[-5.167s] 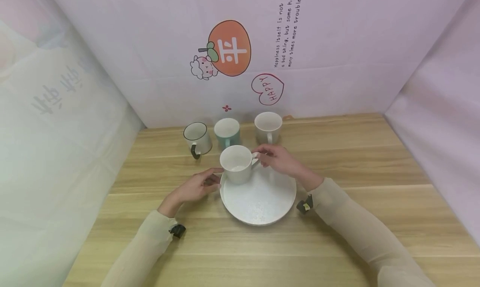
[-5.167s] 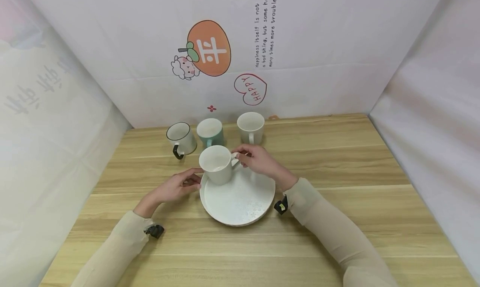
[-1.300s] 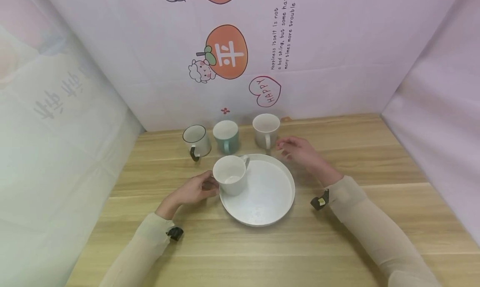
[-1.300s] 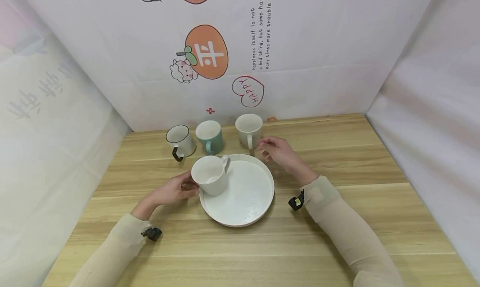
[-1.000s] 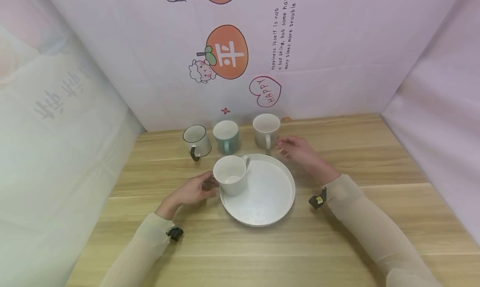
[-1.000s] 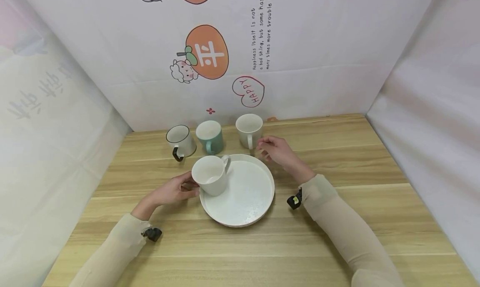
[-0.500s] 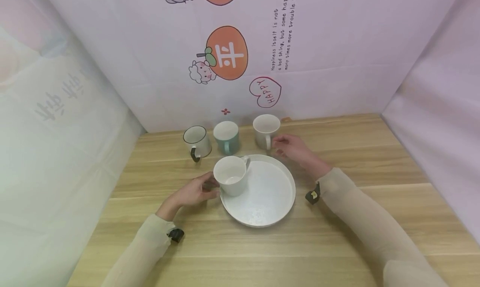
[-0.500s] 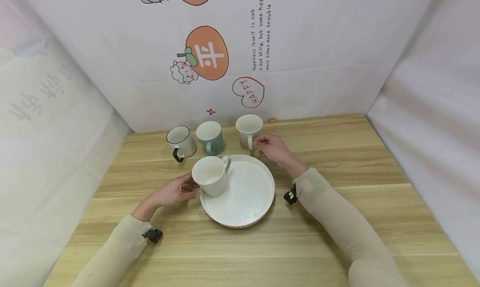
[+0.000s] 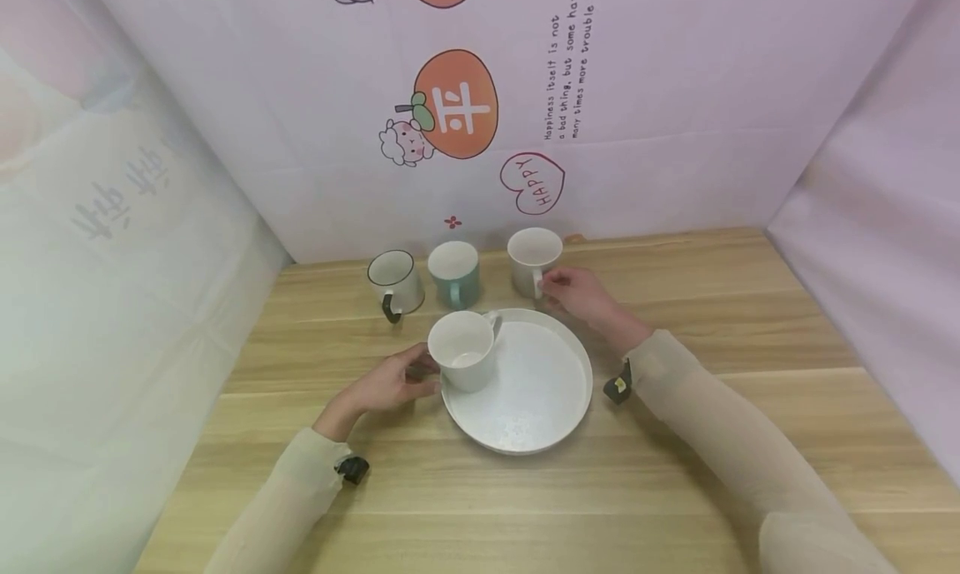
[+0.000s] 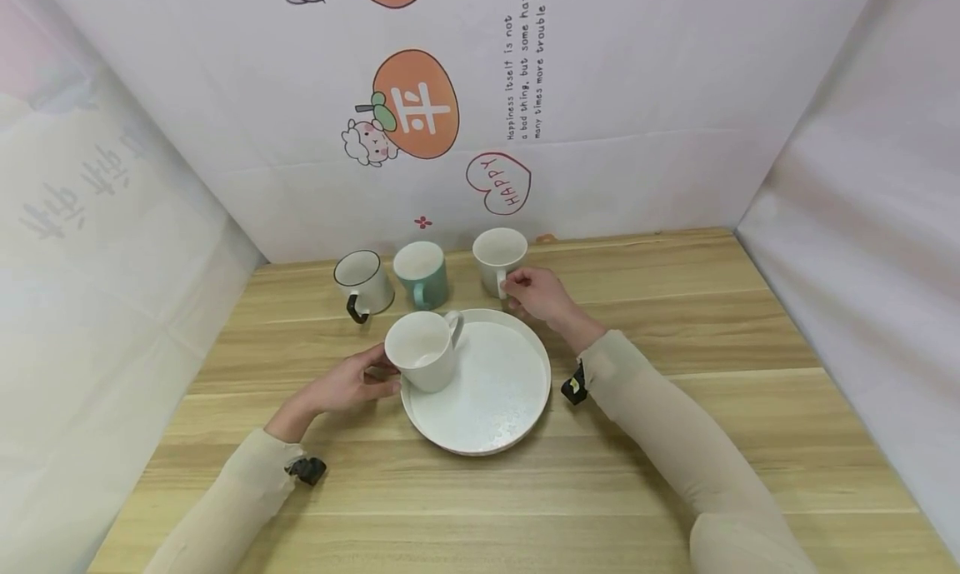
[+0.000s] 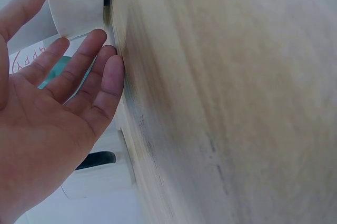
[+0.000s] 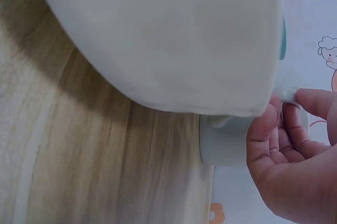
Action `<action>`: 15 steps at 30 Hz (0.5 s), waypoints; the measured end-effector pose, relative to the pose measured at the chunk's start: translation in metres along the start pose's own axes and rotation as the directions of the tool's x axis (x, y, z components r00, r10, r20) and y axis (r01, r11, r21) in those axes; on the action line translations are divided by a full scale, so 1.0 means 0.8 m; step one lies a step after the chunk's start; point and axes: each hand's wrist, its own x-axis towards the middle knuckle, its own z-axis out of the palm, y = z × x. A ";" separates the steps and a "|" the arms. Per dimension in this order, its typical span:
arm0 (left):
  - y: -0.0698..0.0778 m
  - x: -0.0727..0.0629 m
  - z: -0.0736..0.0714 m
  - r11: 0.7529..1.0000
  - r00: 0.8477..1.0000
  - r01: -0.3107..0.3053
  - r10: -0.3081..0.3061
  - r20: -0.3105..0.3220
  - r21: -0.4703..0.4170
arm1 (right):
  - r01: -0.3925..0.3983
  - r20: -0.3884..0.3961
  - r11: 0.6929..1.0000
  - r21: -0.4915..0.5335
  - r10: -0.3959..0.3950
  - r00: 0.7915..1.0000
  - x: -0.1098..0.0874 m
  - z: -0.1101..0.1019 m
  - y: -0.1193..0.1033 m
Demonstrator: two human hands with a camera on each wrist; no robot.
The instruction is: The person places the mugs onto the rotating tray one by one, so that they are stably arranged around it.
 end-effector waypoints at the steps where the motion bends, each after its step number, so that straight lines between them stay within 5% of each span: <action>1: 0.000 0.000 0.000 1.000 1.000 -0.002 0.002 0.001 -0.003 | 0.000 -0.002 1.000 -0.001 0.000 1.000 0.000 0.000 0.000; 15: 0.003 0.000 0.001 1.000 1.000 0.004 -0.004 -0.001 -0.021 | -0.001 0.033 0.999 0.050 -0.001 0.999 -0.001 -0.025 0.020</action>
